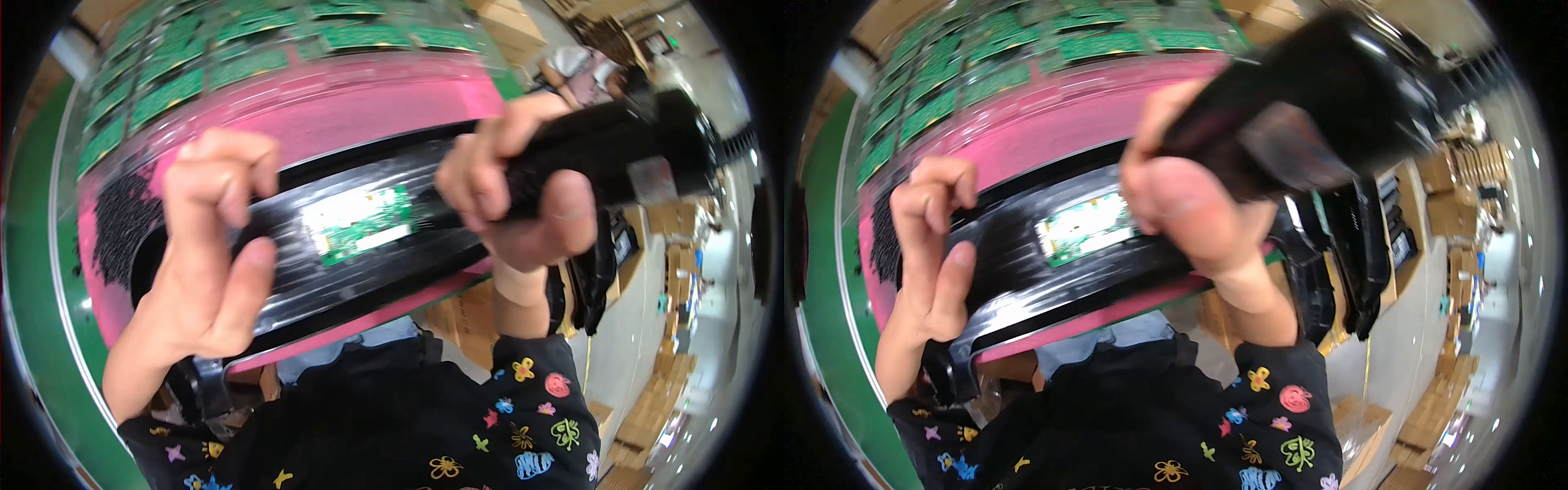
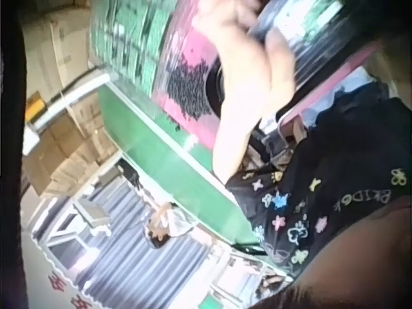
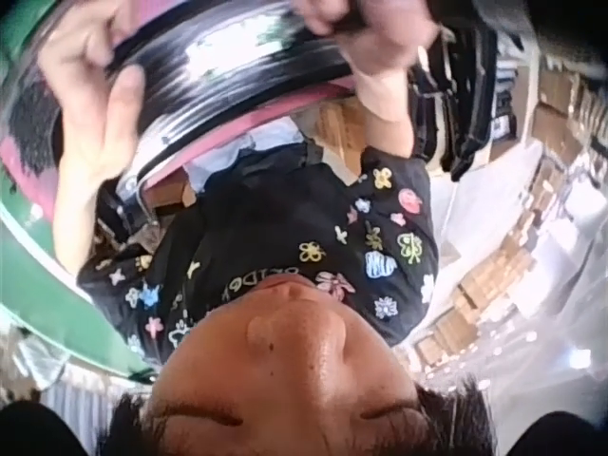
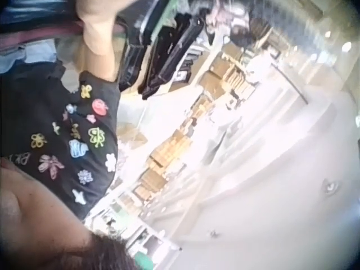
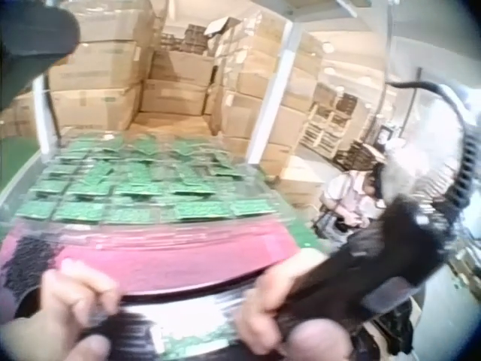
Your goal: Assembling electronic circuit boards into plastic housings using an electric screwdriver.
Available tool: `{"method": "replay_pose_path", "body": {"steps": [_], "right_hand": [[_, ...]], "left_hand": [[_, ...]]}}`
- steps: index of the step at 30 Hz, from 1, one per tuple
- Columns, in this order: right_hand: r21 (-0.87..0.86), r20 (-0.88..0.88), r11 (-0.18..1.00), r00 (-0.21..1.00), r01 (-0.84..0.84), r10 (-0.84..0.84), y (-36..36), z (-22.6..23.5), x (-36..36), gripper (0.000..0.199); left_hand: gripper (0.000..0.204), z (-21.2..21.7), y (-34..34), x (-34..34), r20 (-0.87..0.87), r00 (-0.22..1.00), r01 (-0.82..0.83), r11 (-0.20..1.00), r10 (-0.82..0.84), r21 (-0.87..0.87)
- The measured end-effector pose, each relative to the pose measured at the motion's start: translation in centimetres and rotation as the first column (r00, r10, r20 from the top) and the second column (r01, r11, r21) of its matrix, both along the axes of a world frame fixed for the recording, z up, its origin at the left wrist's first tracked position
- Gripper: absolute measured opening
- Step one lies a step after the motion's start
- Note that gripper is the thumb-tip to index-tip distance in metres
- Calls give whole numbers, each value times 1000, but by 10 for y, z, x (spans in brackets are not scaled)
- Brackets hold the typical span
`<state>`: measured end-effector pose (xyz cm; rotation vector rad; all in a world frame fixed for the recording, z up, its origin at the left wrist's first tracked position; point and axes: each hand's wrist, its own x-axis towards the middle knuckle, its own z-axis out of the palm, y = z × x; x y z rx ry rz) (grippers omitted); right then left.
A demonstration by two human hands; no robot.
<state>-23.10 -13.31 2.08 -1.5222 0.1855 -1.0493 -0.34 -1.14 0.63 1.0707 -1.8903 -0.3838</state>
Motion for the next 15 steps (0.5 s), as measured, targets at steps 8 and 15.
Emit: {"method": "replay_pose_path", "body": {"steps": [8,15], "right_hand": [[136,107,975,976,175,-190,7,3,16,21],[521,86,852,990,51,-111,-12,20,11,26]], "left_hand": [[25,0,10,-4,62,975,-222,964,215,146],[21,11,9,-12,115,933,-344,939,342,3]]}}
